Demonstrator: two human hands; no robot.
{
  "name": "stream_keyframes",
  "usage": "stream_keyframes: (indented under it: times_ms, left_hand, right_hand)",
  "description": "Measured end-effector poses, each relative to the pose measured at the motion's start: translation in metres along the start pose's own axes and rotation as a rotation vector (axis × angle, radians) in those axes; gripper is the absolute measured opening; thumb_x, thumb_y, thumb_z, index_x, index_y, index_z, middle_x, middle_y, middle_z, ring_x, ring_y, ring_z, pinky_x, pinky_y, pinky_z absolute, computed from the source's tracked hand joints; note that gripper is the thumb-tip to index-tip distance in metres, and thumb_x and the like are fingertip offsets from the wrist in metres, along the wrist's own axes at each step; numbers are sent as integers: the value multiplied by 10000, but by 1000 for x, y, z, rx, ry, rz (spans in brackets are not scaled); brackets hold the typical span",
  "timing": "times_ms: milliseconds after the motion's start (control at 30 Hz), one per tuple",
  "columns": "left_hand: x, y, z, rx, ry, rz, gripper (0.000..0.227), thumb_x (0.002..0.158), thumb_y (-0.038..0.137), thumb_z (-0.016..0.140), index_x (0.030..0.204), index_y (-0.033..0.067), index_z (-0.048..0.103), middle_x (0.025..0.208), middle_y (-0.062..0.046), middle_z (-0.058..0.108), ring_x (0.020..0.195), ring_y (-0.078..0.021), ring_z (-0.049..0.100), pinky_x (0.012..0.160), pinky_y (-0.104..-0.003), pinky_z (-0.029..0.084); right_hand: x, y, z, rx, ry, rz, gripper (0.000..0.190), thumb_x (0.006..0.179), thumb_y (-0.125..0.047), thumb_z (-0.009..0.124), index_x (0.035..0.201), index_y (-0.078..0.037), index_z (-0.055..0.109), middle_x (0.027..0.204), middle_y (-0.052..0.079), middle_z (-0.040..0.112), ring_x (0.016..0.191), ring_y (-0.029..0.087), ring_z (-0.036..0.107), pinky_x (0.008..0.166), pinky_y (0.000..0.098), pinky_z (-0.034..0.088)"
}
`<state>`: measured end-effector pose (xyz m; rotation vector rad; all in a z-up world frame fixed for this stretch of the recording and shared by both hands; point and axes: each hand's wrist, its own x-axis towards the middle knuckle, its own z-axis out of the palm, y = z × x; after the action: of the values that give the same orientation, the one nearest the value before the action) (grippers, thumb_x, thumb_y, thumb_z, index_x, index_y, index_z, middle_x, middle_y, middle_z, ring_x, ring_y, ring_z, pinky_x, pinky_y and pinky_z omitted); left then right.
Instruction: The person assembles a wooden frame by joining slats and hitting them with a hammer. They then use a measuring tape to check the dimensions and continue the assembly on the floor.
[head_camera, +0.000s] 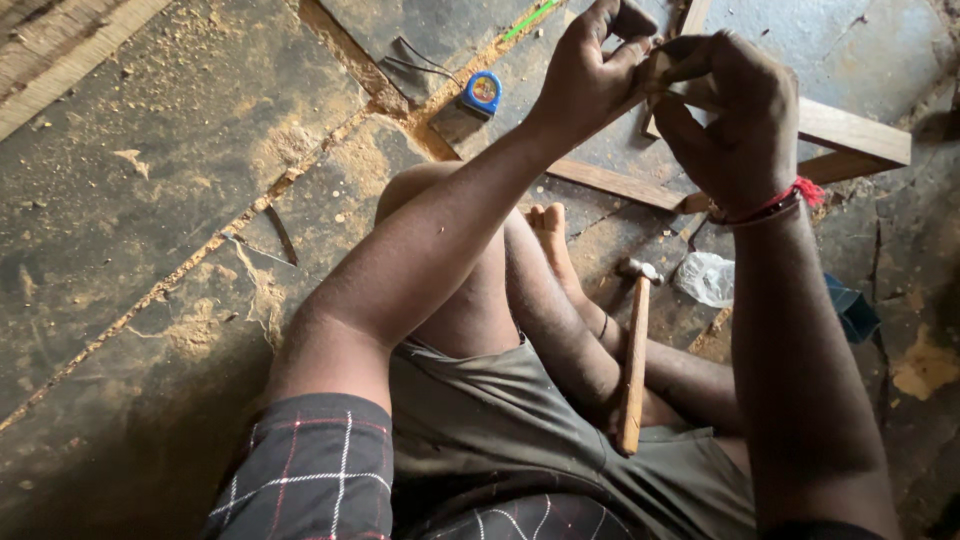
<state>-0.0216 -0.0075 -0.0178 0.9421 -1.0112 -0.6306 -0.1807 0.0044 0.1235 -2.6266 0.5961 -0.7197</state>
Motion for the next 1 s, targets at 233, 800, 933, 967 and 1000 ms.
stream_keyframes:
  times_ms: [233, 800, 933, 967, 1000]
  left_hand:
    - [1, -12, 2, 30, 22, 27, 122, 940, 61, 698, 1045, 14, 654, 889, -71, 763, 818, -176, 756, 786, -323, 606]
    - [-1, -17, 3, 68, 54, 73, 169, 940, 82, 723, 1080, 12, 659, 940, -88, 762, 863, -198, 766, 806, -323, 613]
    - [-2, -26, 4, 58, 42, 28, 196, 948, 97, 714, 1111, 12, 645, 982, -92, 758, 880, -198, 778, 783, -316, 640]
    - [-2, -28, 5, 46, 38, 5, 202, 950, 100, 706, 1120, 13, 642, 998, -93, 756, 882, -197, 780, 768, -312, 650]
    - [-2, -31, 5, 73, 45, 49, 194, 961, 101, 709, 1125, 19, 645, 1012, -90, 759, 907, -197, 779, 799, -314, 645]
  right_hand:
    - [2, -3, 1, -2, 10, -19, 107, 1030, 15, 733, 1074, 5, 636, 1166, 115, 758, 1069, 184, 754, 907, 302, 601]
    - [9, -12, 2, -48, 42, -78, 97, 1009, 21, 733, 1032, 24, 639, 1157, 142, 758, 1012, 208, 758, 849, 304, 605]
    - [8, -13, 2, 7, 39, -35, 111, 1028, 3, 743, 1033, 17, 633, 1118, 130, 768, 1025, 198, 767, 864, 311, 606]
    - [8, -13, 2, 20, 40, -28, 116, 1036, 1, 746, 1035, 15, 630, 1105, 127, 769, 1038, 195, 770, 878, 312, 607]
    - [8, -13, 1, 2, 38, -37, 112, 1027, 12, 745, 1034, 20, 633, 1115, 135, 767, 1026, 198, 768, 861, 308, 607]
